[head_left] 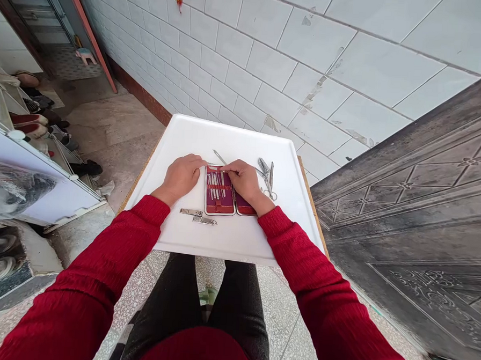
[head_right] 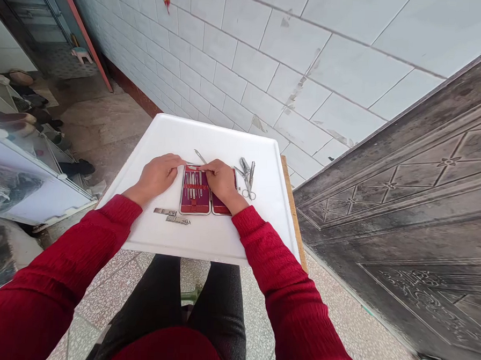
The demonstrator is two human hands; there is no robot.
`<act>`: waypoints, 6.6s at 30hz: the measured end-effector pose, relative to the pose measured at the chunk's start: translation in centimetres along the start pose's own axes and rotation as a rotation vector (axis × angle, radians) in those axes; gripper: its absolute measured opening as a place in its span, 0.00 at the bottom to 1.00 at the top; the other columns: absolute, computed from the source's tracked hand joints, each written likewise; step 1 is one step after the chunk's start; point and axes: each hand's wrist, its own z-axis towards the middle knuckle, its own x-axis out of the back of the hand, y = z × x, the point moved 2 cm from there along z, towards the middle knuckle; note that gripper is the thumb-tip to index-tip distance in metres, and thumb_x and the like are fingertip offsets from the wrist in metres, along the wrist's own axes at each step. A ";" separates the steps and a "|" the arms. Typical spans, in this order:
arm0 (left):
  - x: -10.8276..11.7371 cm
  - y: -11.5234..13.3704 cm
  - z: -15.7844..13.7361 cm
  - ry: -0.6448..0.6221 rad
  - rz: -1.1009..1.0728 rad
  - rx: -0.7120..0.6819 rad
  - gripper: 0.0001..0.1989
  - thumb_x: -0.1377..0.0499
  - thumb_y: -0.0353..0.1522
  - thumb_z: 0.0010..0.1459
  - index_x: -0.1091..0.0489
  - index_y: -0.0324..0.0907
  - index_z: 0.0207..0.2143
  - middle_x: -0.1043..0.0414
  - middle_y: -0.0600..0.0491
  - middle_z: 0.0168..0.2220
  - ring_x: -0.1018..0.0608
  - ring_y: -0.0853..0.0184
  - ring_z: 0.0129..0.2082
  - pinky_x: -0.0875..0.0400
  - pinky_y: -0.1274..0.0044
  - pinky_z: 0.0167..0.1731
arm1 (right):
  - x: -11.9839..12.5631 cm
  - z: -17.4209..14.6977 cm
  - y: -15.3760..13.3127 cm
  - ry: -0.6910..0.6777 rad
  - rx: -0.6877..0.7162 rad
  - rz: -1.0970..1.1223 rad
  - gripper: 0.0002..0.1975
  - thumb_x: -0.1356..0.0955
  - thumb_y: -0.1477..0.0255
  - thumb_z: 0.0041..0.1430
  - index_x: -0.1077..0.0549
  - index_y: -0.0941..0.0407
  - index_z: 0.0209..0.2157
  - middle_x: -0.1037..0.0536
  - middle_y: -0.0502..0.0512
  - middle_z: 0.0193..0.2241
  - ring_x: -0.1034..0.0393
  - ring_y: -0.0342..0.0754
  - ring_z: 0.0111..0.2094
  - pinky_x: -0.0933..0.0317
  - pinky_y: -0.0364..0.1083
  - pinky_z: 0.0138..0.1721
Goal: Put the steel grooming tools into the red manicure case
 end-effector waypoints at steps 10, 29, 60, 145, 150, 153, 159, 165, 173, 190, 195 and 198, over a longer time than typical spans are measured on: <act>-0.2 -0.2 -0.2 0.004 0.010 0.005 0.23 0.51 0.23 0.63 0.19 0.45 0.49 0.19 0.50 0.47 0.20 0.57 0.49 0.23 0.65 0.46 | 0.1 -0.5 -1.1 -0.038 0.080 -0.127 0.19 0.37 0.85 0.61 0.15 0.54 0.37 0.17 0.54 0.41 0.23 0.49 0.42 0.31 0.48 0.46; -0.4 0.0 -0.3 -0.010 0.052 0.007 0.22 0.50 0.24 0.64 0.18 0.44 0.49 0.18 0.50 0.47 0.19 0.57 0.48 0.22 0.65 0.47 | -1.4 7.7 -7.9 -0.519 -0.058 -0.818 0.10 0.31 0.77 0.64 0.16 0.57 0.41 0.14 0.58 0.42 0.22 0.53 0.44 0.36 0.45 0.38; -0.3 -0.1 -0.4 0.001 0.071 -0.025 0.20 0.49 0.23 0.62 0.21 0.45 0.46 0.19 0.50 0.43 0.20 0.57 0.47 0.24 0.64 0.45 | -2.6 9.8 -4.3 -0.357 -0.181 -0.615 0.06 0.29 0.80 0.55 0.19 0.58 0.33 0.15 0.60 0.37 0.22 0.53 0.40 0.30 0.46 0.41; 0.0 -0.3 0.1 -0.004 0.045 -0.037 0.21 0.51 0.24 0.63 0.20 0.44 0.46 0.19 0.49 0.46 0.20 0.56 0.48 0.24 0.65 0.45 | 0.3 0.9 -1.5 -0.010 -0.140 -0.059 0.09 0.31 0.78 0.57 0.17 0.54 0.29 0.16 0.52 0.32 0.24 0.48 0.35 0.33 0.46 0.39; -0.1 -0.4 0.0 0.009 0.016 -0.040 0.21 0.50 0.24 0.62 0.20 0.44 0.47 0.19 0.49 0.46 0.20 0.56 0.48 0.23 0.64 0.46 | 0.2 0.8 -1.4 -0.007 -0.124 -0.064 0.09 0.31 0.78 0.56 0.17 0.54 0.29 0.16 0.52 0.32 0.24 0.48 0.35 0.32 0.46 0.40; -0.3 -0.4 0.0 0.000 0.022 -0.042 0.21 0.50 0.24 0.62 0.20 0.43 0.47 0.19 0.48 0.46 0.20 0.56 0.48 0.23 0.63 0.47 | 0.6 1.1 -1.5 -0.017 -0.156 -0.035 0.10 0.32 0.77 0.56 0.16 0.55 0.32 0.16 0.51 0.31 0.24 0.47 0.32 0.32 0.45 0.37; -0.3 -0.2 -0.2 0.005 0.049 -0.026 0.21 0.50 0.24 0.63 0.20 0.44 0.47 0.19 0.49 0.48 0.20 0.56 0.48 0.23 0.63 0.48 | 1.7 4.5 -3.4 -0.069 -0.149 -0.315 0.07 0.30 0.75 0.59 0.17 0.56 0.32 0.15 0.55 0.34 0.23 0.49 0.35 0.32 0.46 0.39; -0.3 -0.2 -0.3 0.026 0.065 -0.038 0.20 0.49 0.23 0.62 0.20 0.46 0.47 0.19 0.49 0.46 0.20 0.56 0.47 0.23 0.64 0.46 | 0.3 8.1 -3.8 -0.294 -0.259 -0.632 0.03 0.25 0.77 0.53 0.20 0.56 0.29 0.17 0.61 0.31 0.21 0.57 0.38 0.30 0.49 0.41; -0.5 -0.2 -0.3 0.001 0.052 -0.032 0.20 0.50 0.23 0.63 0.20 0.45 0.47 0.19 0.49 0.44 0.21 0.56 0.47 0.25 0.64 0.46 | -0.7 9.7 -3.8 -0.437 -0.336 -0.714 0.09 0.25 0.83 0.48 0.21 0.58 0.31 0.19 0.63 0.30 0.21 0.62 0.39 0.27 0.54 0.40; -0.6 -0.3 -0.3 0.012 0.062 -0.027 0.19 0.49 0.24 0.63 0.20 0.44 0.47 0.19 0.48 0.46 0.20 0.55 0.47 0.24 0.63 0.46 | -1.7 10.2 -3.5 -0.443 -0.231 -0.832 0.13 0.22 0.79 0.48 0.19 0.59 0.37 0.18 0.68 0.35 0.21 0.64 0.41 0.27 0.53 0.39; -0.5 -0.2 -0.3 0.016 0.062 -0.035 0.20 0.49 0.23 0.62 0.20 0.45 0.46 0.19 0.49 0.45 0.20 0.56 0.47 0.24 0.64 0.46 | -2.1 10.0 -4.1 -0.477 -0.190 -0.844 0.11 0.21 0.75 0.50 0.19 0.59 0.37 0.17 0.68 0.38 0.21 0.65 0.44 0.28 0.53 0.43; -0.5 -0.2 -0.3 0.010 0.063 -0.029 0.19 0.49 0.23 0.62 0.20 0.45 0.45 0.19 0.49 0.45 0.20 0.56 0.47 0.25 0.64 0.45 | -1.8 9.8 -3.6 -0.455 -0.194 -0.775 0.11 0.21 0.70 0.52 0.20 0.59 0.36 0.17 0.67 0.37 0.21 0.64 0.45 0.29 0.53 0.45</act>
